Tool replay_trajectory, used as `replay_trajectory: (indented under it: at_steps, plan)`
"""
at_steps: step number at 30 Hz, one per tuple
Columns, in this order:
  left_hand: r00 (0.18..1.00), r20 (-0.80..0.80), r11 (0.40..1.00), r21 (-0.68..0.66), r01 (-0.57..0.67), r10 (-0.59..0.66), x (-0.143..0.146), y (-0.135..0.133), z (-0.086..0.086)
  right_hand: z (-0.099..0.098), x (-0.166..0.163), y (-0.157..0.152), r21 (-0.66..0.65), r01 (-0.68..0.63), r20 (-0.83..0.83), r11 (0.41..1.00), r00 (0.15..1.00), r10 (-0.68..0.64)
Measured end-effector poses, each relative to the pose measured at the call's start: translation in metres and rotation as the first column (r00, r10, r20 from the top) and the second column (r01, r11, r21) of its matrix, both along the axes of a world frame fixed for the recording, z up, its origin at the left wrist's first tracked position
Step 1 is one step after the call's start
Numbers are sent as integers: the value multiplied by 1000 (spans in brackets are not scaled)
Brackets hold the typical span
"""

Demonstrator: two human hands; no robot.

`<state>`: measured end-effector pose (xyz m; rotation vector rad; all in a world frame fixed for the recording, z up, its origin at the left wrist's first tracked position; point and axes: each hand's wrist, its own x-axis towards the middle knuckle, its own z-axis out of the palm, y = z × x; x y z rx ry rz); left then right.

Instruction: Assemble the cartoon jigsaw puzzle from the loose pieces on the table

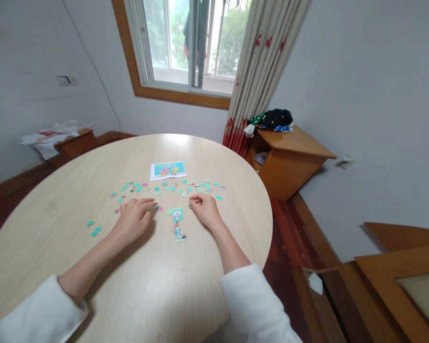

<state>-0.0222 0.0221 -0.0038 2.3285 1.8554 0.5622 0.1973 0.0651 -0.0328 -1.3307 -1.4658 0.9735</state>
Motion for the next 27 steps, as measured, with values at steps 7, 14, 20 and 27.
replay_trajectory:
  at_steps: [7, 14, 20, 27]
  plan:
    - [968, 183, 980, 65, -186, 171, -28, 18, 10, 2, 0, -3, 36, -55, 128, 998, 990, 50]
    - [851, 355, 906, 24, -423, 388, -69, 35, 15, 2, 0, -4, 80, -81, 231, 994, 971, 61]
    - [797, 413, 875, 1, -485, 441, -90, 44, 10, 4, -1, -5, 72, -88, 271, 994, 960, 65]
    - [801, 387, 876, -39, -480, 456, -97, 48, 6, 1, -1, -4, 90, -87, 309, 992, 949, 55]
